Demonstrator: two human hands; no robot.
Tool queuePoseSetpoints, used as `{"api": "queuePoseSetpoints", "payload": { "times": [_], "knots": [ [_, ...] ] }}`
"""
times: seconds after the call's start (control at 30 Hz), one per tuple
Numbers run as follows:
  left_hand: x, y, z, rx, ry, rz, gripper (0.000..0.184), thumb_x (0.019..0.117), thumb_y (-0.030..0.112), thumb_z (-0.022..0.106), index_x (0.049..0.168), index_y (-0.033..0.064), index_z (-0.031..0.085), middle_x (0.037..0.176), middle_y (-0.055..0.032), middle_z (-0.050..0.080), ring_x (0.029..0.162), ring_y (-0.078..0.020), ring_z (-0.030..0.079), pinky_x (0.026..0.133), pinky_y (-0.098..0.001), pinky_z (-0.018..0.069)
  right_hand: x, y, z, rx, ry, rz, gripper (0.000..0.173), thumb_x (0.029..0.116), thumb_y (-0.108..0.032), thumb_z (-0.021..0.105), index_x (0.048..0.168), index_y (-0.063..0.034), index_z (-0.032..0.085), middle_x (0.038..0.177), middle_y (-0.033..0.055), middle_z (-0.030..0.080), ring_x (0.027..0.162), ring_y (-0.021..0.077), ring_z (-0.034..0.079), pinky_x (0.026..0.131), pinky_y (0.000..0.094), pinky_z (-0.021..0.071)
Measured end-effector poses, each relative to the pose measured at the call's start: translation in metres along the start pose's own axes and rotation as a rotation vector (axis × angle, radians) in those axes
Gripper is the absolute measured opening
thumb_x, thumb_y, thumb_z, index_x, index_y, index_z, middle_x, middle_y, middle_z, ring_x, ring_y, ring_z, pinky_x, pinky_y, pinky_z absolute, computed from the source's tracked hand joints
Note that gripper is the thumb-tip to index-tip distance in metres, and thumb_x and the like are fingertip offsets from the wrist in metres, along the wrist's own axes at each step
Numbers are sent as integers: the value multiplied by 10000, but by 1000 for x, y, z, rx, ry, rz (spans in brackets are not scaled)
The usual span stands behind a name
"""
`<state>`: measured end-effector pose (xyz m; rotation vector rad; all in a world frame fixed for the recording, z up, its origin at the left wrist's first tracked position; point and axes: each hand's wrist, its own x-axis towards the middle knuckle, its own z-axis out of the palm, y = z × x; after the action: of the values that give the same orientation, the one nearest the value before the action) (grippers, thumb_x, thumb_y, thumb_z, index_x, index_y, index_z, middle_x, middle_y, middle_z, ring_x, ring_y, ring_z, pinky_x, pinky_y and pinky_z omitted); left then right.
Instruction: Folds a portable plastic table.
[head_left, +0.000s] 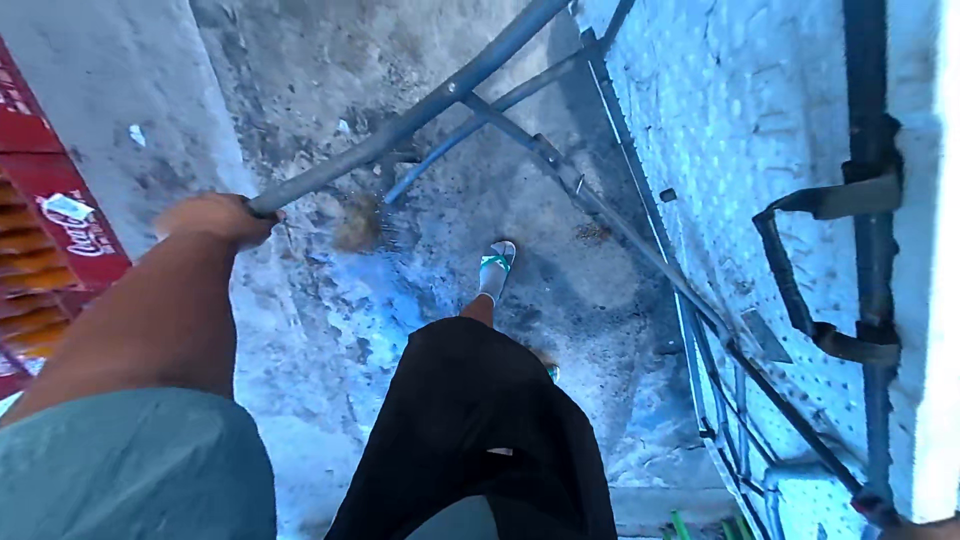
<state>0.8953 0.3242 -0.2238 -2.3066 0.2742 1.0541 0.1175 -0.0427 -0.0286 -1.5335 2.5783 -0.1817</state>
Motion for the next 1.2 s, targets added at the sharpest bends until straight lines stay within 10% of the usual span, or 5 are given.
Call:
{"api": "queuePoseSetpoints", "payload": {
  "times": [0.17, 0.37, 0.63, 0.8, 1.2],
  "knots": [
    [-41, 7, -9, -6, 31, -40, 494, 1023, 383, 603, 1057, -108, 652, 1127, -434, 611, 1118, -631, 576, 829, -819, 423, 12, -9, -8, -158, -51, -4, 587, 1115, -326, 218, 1334, 83, 578, 1200, 224, 662, 1070, 239, 661, 968, 451, 519],
    [-127, 70, 44, -93, -45, -2, 525, 1020, 392, 593, 1029, -127, 670, 1128, -420, 627, 1126, -608, 589, 875, -799, 430, 7, -4, -11, -299, -60, -81, 636, 1110, -355, 234, 1220, 130, 630, 1181, 338, 658, 1169, 450, 630, 1015, 609, 450],
    [-219, 132, 99, -156, -110, 125, 663, 1050, 488, 518, 1107, -159, 645, 1193, -414, 612, 1201, -571, 572, 989, -748, 412, 15, 15, -36, -259, -329, -478, 621, 1119, -389, 221, 1312, 69, 594, 1253, 325, 638, 1209, 474, 609, 1001, 663, 434],
    [-292, 174, 122, -241, -195, 239, 682, 1056, 526, 475, 1054, -125, 679, 1010, -315, 702, 1016, -483, 675, 971, -690, 452, 57, 22, -40, -319, -459, -699, 616, 1118, -367, 195, 1265, 67, 608, 1197, 337, 652, 1149, 505, 632, 936, 693, 446],
    [-473, 413, 177, -568, -502, 796, 710, 961, 521, 668, 1378, -42, 550, 1263, -295, 637, 1206, -430, 616, 1054, -631, 454, 46, 23, -41, -231, -585, -606, 635, 1108, -473, 192, 1349, -60, 609, 1140, 295, 687, 1112, 503, 644, 902, 726, 446]
  ]
}}
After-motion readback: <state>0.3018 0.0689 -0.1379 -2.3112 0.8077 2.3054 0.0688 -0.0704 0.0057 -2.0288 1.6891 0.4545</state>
